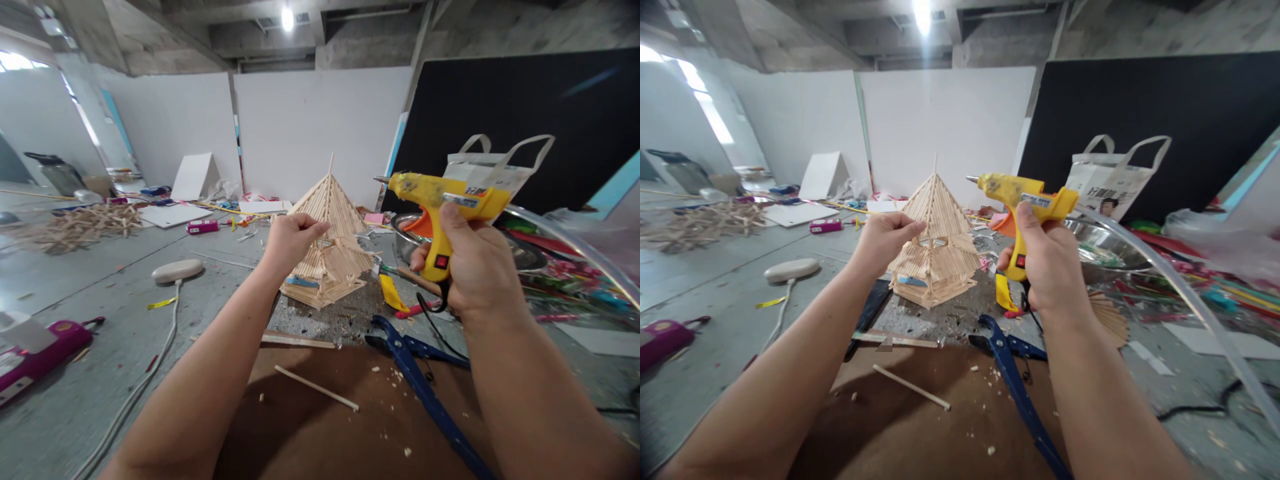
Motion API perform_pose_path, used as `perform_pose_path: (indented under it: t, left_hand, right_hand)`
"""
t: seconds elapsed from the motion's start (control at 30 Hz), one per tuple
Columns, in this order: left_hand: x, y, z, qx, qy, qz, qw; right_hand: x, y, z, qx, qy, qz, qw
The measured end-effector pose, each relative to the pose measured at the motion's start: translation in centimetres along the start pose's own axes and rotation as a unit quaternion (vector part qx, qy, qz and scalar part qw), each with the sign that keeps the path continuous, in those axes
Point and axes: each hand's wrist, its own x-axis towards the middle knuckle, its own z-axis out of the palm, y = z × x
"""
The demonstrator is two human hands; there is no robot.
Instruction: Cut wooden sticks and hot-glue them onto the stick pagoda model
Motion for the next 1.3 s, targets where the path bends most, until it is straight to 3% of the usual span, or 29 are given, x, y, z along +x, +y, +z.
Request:
perform_pose_path:
  t: [0.83, 0.93, 1.07, 1.17, 1.3]
  left_hand:
    - [0.1, -0.1, 0.2, -0.017, 0.021, 0.019, 0.999]
    - [-0.1, 0.5, 0.0, -0.039, 0.075, 0.043, 0.995]
    - [-1.7, 3.3, -0.7, -0.044, 0.182, 0.098, 0.977]
    - [-3.7, 5.6, -0.1, -0.032, 0.118, 0.134, 0.984]
    - [-6.2, 5.4, 4.0, -0.022, -0.094, 0.157, 0.983]
  right_hand:
    - [0.1, 0.0, -0.2, 0.000, -0.003, 0.006, 1.000]
    - [-0.1, -0.1, -0.2, 0.005, -0.006, -0.001, 1.000]
    - [-0.2, -0.3, -0.1, 0.013, -0.010, -0.013, 1.000]
    - [-0.2, -0.6, 0.1, 0.015, -0.014, -0.035, 0.999]
    - [-0.2, -1.5, -0.1, 0.005, -0.014, -0.050, 0.999]
